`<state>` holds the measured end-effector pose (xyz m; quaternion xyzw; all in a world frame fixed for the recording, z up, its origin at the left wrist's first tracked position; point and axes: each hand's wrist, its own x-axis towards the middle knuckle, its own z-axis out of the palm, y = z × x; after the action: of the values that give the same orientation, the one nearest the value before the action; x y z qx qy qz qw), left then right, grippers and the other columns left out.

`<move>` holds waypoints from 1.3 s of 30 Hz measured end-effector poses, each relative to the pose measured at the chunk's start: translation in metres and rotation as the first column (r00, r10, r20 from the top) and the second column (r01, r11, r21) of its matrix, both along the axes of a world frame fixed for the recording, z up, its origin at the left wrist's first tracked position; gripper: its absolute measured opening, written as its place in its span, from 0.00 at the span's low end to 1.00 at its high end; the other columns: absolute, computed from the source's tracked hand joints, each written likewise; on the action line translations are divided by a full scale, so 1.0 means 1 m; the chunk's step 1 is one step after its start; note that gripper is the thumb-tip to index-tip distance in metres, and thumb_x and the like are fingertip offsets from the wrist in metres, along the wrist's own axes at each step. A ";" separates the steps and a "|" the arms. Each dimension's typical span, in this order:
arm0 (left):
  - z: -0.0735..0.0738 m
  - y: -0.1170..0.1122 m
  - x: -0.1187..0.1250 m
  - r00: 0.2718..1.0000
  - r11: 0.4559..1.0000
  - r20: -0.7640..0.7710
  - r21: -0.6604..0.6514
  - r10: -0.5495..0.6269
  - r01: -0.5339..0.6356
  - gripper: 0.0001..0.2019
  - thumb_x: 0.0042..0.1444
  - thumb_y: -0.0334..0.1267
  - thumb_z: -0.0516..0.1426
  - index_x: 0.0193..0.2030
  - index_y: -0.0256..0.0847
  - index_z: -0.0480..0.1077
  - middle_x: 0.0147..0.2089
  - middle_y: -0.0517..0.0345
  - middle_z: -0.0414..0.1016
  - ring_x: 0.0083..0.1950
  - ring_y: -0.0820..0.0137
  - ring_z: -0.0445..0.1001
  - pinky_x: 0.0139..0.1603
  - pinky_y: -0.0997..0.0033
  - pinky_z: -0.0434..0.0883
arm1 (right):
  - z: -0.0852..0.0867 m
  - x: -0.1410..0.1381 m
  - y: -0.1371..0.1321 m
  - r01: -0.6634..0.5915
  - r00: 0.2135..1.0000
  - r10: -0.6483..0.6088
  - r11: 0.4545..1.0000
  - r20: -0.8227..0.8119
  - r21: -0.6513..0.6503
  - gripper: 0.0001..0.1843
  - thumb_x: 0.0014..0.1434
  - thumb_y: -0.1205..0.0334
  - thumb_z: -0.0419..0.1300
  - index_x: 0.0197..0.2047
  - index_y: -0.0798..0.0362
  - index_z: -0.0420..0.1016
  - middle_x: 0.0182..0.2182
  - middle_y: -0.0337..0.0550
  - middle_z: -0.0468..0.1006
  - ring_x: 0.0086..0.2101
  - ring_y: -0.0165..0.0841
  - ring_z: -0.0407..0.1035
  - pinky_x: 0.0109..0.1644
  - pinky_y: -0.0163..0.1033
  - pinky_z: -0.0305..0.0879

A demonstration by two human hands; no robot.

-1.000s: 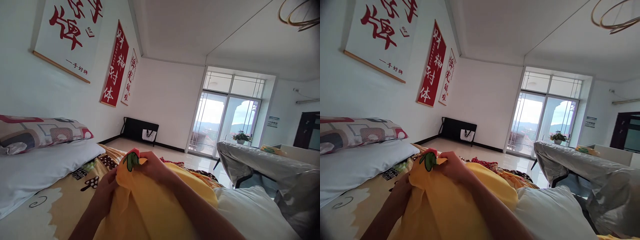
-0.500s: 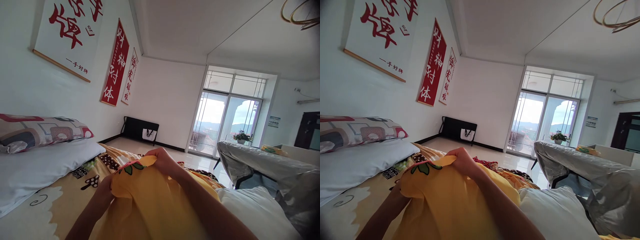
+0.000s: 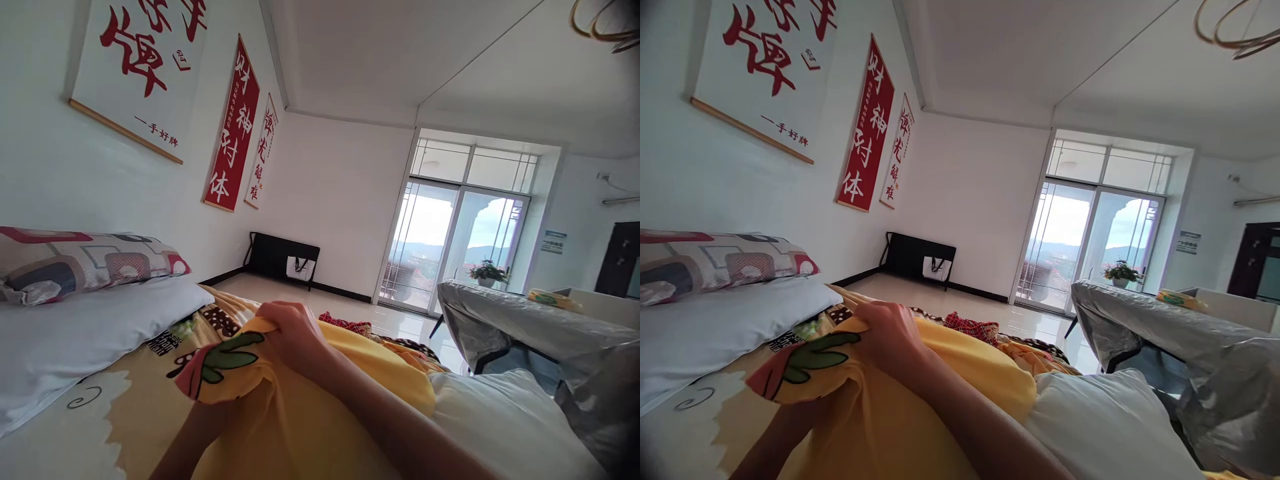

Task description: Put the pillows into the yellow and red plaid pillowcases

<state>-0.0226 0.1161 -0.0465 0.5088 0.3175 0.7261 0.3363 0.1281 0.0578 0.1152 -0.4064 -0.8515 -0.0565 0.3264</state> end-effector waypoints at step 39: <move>0.046 -0.078 0.002 0.736 0.990 -0.673 0.042 -0.071 0.133 0.16 0.59 0.50 0.51 0.31 0.40 0.72 0.31 0.56 0.74 0.34 0.68 0.71 0.37 0.74 0.69 | 0.019 0.040 0.029 -0.135 0.888 -0.024 0.941 -0.459 -0.311 0.17 0.42 0.50 0.67 0.26 0.55 0.71 0.23 0.35 0.67 0.26 0.28 0.59 0.29 0.33 0.56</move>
<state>-0.0204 0.0377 -0.0001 0.7662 0.3567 0.4886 0.2166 0.1676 0.0869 0.1338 -0.4326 -0.7595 0.1952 0.4448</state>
